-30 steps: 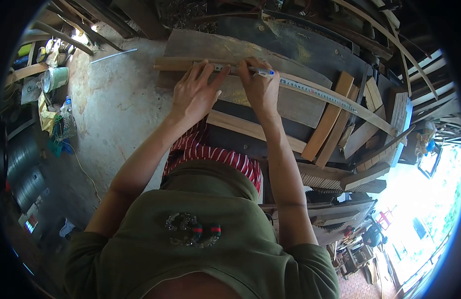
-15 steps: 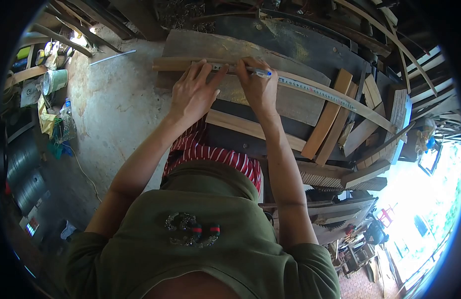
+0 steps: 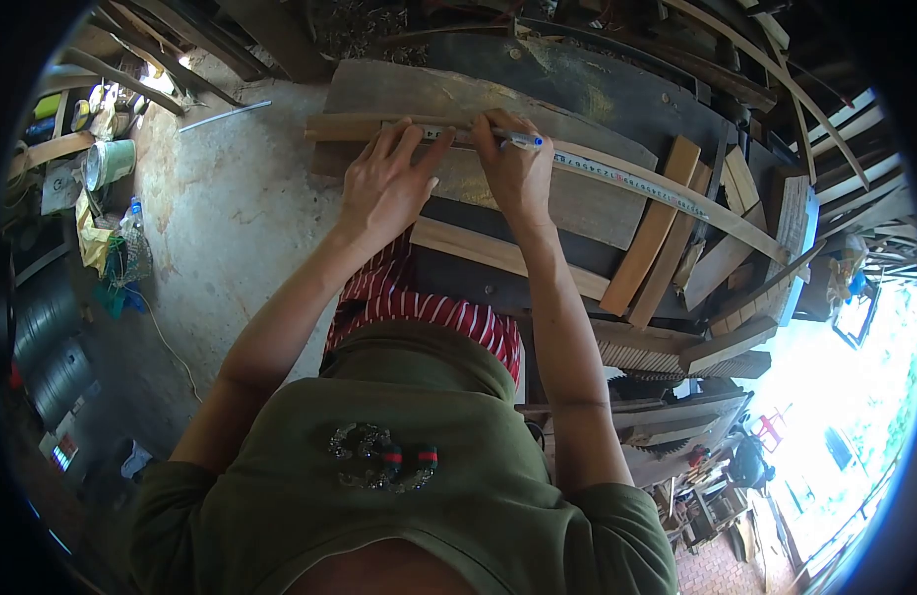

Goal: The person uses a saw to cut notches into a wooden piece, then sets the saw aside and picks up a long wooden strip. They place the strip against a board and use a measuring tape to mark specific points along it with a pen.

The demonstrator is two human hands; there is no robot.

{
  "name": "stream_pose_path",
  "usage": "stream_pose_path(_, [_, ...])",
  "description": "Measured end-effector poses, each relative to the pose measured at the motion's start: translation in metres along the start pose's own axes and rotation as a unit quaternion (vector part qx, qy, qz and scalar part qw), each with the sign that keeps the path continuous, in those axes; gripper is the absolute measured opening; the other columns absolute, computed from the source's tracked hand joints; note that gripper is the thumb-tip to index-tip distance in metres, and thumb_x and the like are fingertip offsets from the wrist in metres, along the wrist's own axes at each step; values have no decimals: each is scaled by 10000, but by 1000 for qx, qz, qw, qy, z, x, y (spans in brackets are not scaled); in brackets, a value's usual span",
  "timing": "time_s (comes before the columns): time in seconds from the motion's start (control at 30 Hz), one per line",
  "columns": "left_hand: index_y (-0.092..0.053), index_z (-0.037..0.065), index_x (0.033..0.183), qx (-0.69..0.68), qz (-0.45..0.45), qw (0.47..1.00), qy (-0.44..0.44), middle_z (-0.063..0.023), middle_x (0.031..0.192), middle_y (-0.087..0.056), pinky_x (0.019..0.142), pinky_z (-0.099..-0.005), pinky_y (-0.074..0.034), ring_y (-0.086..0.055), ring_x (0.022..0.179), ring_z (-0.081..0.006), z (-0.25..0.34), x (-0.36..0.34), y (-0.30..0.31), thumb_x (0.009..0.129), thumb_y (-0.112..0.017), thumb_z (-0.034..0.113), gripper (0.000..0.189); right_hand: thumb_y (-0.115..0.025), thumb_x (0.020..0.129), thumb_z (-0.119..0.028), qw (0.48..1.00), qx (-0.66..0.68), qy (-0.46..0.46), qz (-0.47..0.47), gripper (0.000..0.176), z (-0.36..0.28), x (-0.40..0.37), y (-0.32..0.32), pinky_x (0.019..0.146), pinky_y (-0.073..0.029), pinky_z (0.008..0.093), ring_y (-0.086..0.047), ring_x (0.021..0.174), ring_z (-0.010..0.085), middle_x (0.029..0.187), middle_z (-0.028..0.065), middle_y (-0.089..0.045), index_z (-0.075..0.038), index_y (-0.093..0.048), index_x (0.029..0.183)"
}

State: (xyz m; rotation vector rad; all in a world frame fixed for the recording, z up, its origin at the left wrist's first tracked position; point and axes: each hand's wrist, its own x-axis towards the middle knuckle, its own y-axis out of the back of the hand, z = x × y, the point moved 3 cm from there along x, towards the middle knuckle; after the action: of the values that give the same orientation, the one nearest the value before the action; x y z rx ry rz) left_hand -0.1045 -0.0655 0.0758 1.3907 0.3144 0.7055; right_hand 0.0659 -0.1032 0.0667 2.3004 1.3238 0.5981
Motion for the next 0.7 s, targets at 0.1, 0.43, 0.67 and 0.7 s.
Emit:
stream_pose_path(0.1, [-569, 195, 1393, 2, -5, 1000, -2, -96, 1220, -558, 995, -397, -537, -547, 1228, -297, 0, 1, 2, 754, -802, 169, 680, -687, 892, -142, 999, -26, 15, -10, 137, 0, -2, 0, 635, -529, 388, -698, 706, 334, 791, 180, -703, -9, -711, 915])
stream_pose_path(0.43, [-550, 193, 1409, 14, -10, 1000, -4, -97, 1234, -557, 1001, -399, -538, -536, 1256, -297, -1, 0, -3, 766, -801, 179, 690, -671, 913, -148, 999, -38, -6, -15, 152, -4, -3, 6, 668, -541, 372, -711, 732, 318, 861, 180, -724, -11, -725, 948])
stream_pose_path(0.67, [-521, 200, 1439, 10, -32, 999, -3, -95, 1236, -517, 1004, -395, -536, -522, 1248, -289, 0, -1, -2, 798, -781, 190, 692, -670, 944, -134, 998, -3, 34, 61, 180, 7, -22, 48, 783, -528, 389, -687, 851, 304, 961, 147, -729, -34, -725, 1084])
stream_pose_path(0.7, [-512, 203, 1448, 11, -37, 999, 0, -94, 1239, -507, 1005, -395, -535, -519, 1247, -287, -1, -2, -3, 807, -775, 191, 694, -687, 924, -126, 992, -82, 84, 51, 190, 7, -27, 55, 823, -517, 402, -667, 902, 307, 978, 139, -723, -43, -726, 1091])
